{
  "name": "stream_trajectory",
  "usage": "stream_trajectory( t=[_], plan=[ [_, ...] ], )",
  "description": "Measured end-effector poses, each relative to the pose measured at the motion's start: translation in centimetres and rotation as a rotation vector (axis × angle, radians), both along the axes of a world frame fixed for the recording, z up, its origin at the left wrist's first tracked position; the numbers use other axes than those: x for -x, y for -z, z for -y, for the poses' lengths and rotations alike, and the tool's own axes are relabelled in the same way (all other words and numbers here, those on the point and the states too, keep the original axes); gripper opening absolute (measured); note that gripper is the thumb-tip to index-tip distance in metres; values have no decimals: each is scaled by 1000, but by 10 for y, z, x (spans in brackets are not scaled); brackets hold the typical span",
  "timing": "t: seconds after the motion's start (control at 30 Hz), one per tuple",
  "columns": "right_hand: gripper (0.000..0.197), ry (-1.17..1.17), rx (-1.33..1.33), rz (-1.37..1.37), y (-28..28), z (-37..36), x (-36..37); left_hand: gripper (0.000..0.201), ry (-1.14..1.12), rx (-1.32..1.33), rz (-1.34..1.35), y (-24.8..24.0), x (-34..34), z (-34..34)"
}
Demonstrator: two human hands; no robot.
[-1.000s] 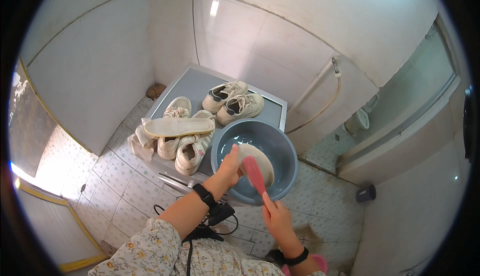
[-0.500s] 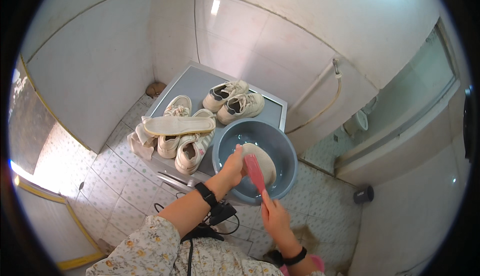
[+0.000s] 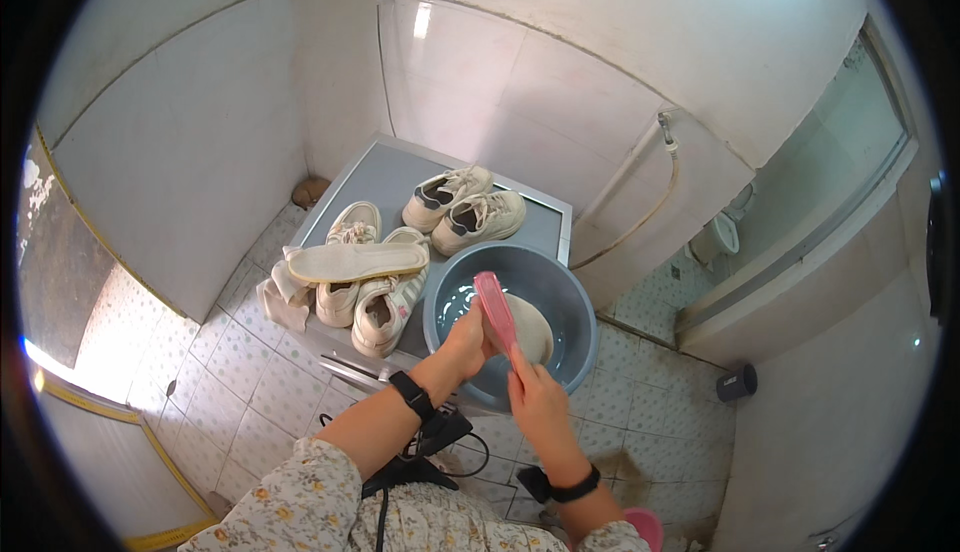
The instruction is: The person cleans a shoe insole by hand using a brush and a basin of water.
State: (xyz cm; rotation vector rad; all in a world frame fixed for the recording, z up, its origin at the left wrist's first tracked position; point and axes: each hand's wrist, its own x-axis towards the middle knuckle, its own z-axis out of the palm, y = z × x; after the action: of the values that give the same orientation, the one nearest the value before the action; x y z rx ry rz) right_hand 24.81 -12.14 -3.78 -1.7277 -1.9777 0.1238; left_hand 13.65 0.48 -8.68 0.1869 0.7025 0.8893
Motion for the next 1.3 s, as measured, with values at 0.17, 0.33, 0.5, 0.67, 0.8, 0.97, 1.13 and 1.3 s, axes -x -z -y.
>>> stream_trajectory(
  t=[0.17, 0.33, 0.5, 0.67, 0.8, 0.97, 1.13, 1.3],
  plan=[
    [47, -33, 23, -1, 1, 21, -1, 51, -40, 48, 19, -5, 8, -1],
    [47, -9, 45, -23, 1, 37, -10, 54, -35, 40, -142, -7, -1, 1],
    [46, 14, -30, -20, 7, 1, 2, 54, 1, -9, -31, -1, 2, -1],
    [46, -27, 96, 10, 2, 59, -24, 55, -65, 37, 49, -1, 5, -1],
    [47, 12, -15, 33, -11, 10, -11, 58, -63, -28, -5, -8, 1, 1],
    [47, 33, 3, 40, -7, 19, -11, 55, -111, 0, 27, 9, 9, -6],
    [50, 64, 23, 3, 2, 40, -34, 55, -78, -29, -38, -5, -1, 0],
    [47, 108, -32, -44, -1, -8, -16, 54, -111, -74, -59, 6, 4, -3]
  ],
)
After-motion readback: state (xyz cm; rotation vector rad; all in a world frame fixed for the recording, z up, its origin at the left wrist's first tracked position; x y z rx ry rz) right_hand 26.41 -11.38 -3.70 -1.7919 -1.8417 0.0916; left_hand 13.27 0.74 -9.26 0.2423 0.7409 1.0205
